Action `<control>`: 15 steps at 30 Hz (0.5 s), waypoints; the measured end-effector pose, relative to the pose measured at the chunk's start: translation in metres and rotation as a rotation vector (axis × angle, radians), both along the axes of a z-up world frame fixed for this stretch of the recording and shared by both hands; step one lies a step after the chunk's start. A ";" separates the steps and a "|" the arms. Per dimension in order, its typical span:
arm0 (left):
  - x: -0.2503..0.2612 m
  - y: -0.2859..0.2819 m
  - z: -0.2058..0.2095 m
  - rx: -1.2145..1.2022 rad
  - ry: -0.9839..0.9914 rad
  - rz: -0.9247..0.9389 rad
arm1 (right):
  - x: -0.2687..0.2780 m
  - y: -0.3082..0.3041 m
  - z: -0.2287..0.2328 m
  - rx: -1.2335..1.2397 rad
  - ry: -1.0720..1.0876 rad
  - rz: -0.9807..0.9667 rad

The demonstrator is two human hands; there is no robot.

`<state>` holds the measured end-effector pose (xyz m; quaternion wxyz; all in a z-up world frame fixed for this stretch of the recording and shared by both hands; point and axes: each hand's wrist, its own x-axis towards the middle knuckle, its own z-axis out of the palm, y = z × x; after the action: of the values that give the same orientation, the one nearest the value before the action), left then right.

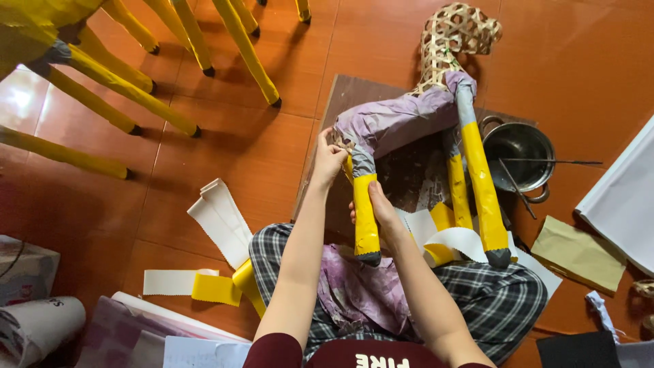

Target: Applying paper strips to a giraffe sculpture frame using adhesive

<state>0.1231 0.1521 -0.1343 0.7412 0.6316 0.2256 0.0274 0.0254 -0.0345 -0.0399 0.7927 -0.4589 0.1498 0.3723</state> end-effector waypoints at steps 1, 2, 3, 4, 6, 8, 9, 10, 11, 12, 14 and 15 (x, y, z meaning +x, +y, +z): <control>0.002 -0.001 0.003 0.202 0.125 -0.026 | -0.001 0.000 0.005 0.003 0.009 -0.003; 0.003 -0.003 0.006 0.402 0.251 -0.050 | -0.002 0.000 0.010 0.003 0.020 -0.006; 0.004 -0.004 0.017 0.400 0.245 -0.047 | -0.001 0.002 0.013 0.001 0.014 -0.004; -0.001 -0.007 0.026 0.476 0.292 -0.043 | -0.006 0.001 0.014 0.025 0.000 -0.007; -0.009 -0.013 0.047 0.552 0.339 -0.041 | -0.021 -0.002 0.012 0.049 -0.013 -0.010; -0.017 -0.023 0.070 0.573 0.276 0.027 | -0.043 -0.009 0.006 0.046 -0.019 0.024; -0.021 -0.021 0.068 0.570 0.274 0.025 | -0.045 -0.010 0.000 0.043 -0.020 0.022; -0.025 -0.021 0.066 0.479 0.179 0.062 | -0.048 -0.013 -0.006 0.015 -0.050 0.026; -0.031 -0.021 0.064 0.386 0.086 0.099 | -0.052 -0.017 -0.012 -0.014 -0.080 0.030; -0.044 -0.020 0.061 0.381 0.082 0.094 | -0.040 -0.021 -0.008 -0.020 -0.083 0.025; -0.071 -0.017 0.056 0.232 -0.109 0.110 | -0.017 -0.028 0.003 0.035 -0.192 -0.007; -0.091 -0.015 0.058 0.228 -0.110 0.101 | -0.005 -0.028 0.020 0.030 -0.193 -0.016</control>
<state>0.0326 0.1375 -0.0758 0.6737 0.6970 0.2115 0.1249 0.0206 -0.0623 -0.0197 0.8131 -0.4795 0.0708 0.3223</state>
